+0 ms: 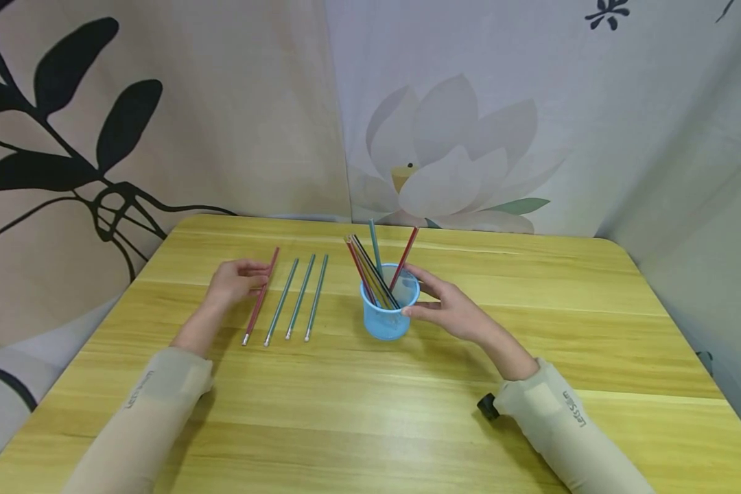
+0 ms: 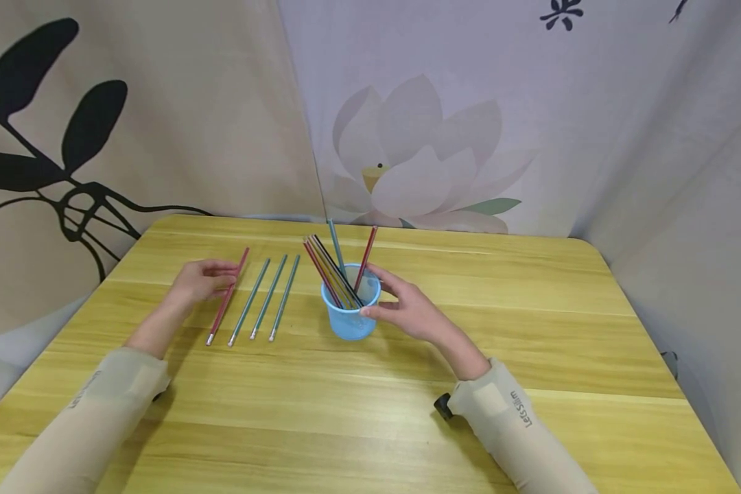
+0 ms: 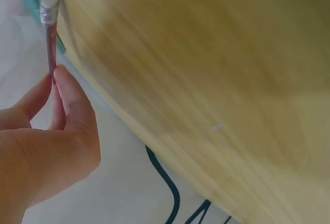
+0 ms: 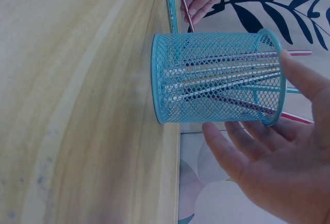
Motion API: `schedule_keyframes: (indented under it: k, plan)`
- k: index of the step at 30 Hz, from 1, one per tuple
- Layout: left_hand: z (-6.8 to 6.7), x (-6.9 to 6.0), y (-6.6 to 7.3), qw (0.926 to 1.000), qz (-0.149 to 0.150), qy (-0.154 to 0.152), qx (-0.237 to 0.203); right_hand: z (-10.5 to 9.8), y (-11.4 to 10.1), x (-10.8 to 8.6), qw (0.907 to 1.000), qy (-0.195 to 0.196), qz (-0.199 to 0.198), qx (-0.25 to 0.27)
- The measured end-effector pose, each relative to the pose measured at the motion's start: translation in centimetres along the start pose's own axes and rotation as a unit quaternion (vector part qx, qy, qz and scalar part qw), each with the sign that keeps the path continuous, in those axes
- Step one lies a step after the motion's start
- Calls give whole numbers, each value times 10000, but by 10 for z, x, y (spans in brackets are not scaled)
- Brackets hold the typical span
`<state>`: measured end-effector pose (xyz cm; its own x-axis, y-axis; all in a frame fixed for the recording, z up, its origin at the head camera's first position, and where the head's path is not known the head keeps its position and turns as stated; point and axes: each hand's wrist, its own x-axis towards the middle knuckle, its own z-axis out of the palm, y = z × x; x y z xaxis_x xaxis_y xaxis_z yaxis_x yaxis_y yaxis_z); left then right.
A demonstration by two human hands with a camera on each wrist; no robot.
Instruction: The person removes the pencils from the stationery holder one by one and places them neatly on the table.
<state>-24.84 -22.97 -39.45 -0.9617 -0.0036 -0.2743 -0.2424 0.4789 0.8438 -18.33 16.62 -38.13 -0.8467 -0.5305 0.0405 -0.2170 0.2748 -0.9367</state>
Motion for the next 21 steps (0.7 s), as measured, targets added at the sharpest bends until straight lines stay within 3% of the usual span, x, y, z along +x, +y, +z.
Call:
schedule_keyframes:
  k: [7,21]
  plan:
    - [5,4,-1,9998,-143,-41,163,1,1,1,10000,31,23,-20]
    - [10,5,-1,9978,-92,160,636,1,0,0,9999,58,70,-80]
